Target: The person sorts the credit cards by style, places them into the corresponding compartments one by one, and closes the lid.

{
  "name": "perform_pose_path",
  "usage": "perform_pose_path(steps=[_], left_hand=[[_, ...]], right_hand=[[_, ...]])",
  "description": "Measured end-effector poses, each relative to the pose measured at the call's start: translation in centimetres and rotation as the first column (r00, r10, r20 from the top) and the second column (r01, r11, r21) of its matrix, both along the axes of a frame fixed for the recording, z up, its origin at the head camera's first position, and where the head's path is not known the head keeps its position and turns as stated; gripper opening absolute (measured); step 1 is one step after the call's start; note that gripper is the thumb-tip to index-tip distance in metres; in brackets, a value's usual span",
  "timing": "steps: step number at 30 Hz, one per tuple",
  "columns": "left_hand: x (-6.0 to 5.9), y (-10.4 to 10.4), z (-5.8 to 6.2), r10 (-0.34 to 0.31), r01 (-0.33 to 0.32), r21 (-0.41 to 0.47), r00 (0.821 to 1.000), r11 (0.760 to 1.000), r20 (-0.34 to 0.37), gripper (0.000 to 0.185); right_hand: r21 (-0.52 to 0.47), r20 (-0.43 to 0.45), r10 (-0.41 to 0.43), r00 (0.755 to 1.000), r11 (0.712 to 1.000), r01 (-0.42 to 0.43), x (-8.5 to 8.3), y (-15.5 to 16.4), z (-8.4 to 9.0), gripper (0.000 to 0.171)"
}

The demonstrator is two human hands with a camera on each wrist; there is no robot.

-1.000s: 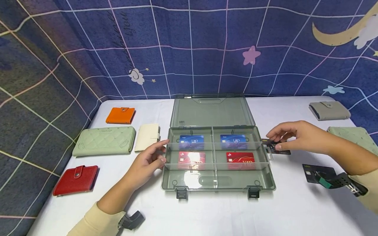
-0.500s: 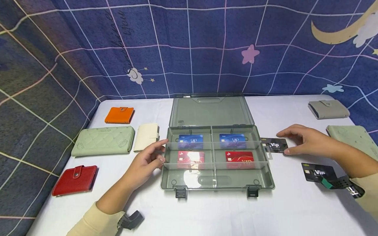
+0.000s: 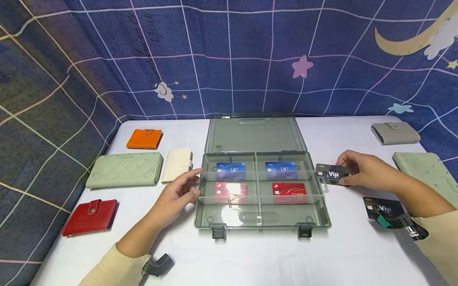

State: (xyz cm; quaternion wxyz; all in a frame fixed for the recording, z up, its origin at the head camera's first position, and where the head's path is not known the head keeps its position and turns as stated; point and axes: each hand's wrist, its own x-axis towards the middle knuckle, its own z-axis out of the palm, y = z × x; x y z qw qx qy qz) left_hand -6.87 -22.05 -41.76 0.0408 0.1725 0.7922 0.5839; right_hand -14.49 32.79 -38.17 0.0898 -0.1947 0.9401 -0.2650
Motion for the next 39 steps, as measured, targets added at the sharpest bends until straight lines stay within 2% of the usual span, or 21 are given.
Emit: perform_pose_path(steps=[3,8,12,16,21,28,33,37,39], left_hand=[[0.1,0.0,-0.2,-0.004,0.004,0.006,1.0,1.0,0.001,0.056],[0.1,0.2,-0.4,-0.012,0.012,0.008,1.0,1.0,0.002,0.056],[0.2,0.2,-0.3,-0.015,0.015,0.007,1.0,1.0,0.01,0.056],[0.3,0.2,-0.2,-0.017,0.017,0.003,1.0,1.0,0.008,0.056],[0.2,0.2,0.0,-0.025,0.025,-0.002,1.0,1.0,-0.004,0.056],[-0.2,0.4,-0.1,-0.035,0.035,0.015,0.999,0.999,-0.016,0.056],[-0.3,0.3,-0.1,-0.027,0.028,0.019,1.0,0.999,-0.014,0.056],[-0.3,0.1,0.0,-0.02,0.021,0.019,1.0,1.0,-0.019,0.056],[-0.4,0.0,0.0,-0.019,0.02,0.022,1.0,1.0,-0.016,0.056]], right_hand=[[-0.034,0.007,-0.015,1.0,0.999,0.016,0.2,0.1,0.1,0.031],[-0.175,0.049,-0.047,0.998,0.983,0.055,0.6,0.9,0.6,0.016],[-0.28,0.114,-0.092,0.989,0.952,0.121,0.8,1.5,1.7,0.013],[-0.383,0.123,-0.11,0.986,0.912,0.149,1.1,1.4,3.0,0.015],[-0.477,0.097,-0.05,0.994,0.874,0.091,2.1,-1.1,4.5,0.018],[-0.511,0.092,0.069,0.993,0.86,-0.013,4.2,-6.6,6.2,0.018],[-0.521,0.111,0.168,0.98,0.849,-0.087,5.2,-10.7,6.9,0.018],[-0.533,0.147,0.236,0.961,0.837,-0.124,5.6,-13.6,6.6,0.018],[-0.522,0.169,0.259,0.951,0.842,-0.137,5.8,-14.8,6.3,0.017]])
